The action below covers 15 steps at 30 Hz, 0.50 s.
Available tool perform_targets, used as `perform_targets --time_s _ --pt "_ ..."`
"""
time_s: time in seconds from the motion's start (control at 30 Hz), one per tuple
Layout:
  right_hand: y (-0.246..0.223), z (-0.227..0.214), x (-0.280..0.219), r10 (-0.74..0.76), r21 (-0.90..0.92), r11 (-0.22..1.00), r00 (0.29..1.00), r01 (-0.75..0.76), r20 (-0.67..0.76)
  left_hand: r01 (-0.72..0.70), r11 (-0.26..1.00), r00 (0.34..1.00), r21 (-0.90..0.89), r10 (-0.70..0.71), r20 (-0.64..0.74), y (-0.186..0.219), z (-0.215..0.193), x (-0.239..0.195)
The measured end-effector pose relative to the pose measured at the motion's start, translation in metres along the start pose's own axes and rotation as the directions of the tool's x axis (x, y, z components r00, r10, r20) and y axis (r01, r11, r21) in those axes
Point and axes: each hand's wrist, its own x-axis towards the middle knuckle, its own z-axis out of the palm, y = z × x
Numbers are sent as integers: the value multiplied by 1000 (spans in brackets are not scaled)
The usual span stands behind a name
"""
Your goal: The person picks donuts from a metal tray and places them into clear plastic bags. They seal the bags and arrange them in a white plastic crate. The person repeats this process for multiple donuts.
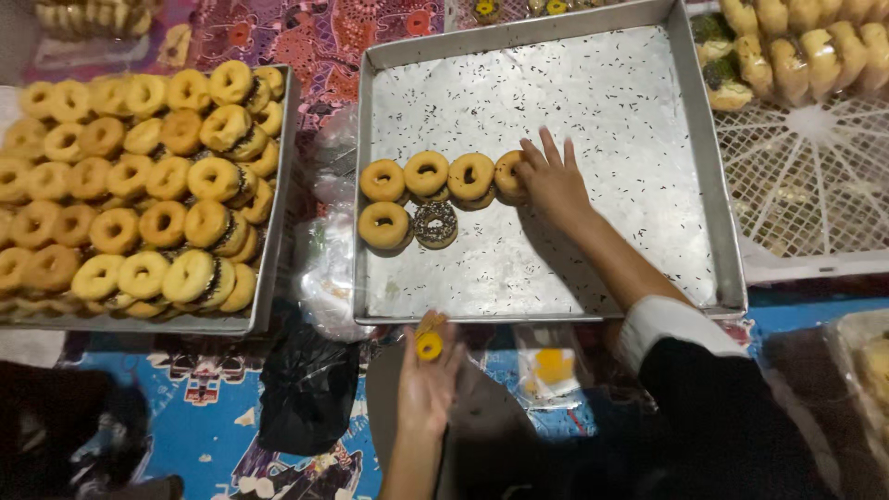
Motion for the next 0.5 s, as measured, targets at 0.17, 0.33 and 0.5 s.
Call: perform_targets --time_s 0.17,0.33,0.5 --pt "2 -29 -65 278 706 685 960 -181 -24 57 995 977 84 -73 201 6 56 18" --pt "-92 -67 -242 154 411 -892 726 -189 670 47 996 933 79 -72 353 -21 79 29" --pt "-137 -65 -289 211 466 -869 728 -166 652 41 950 862 310 -191 470 -74 89 -4"
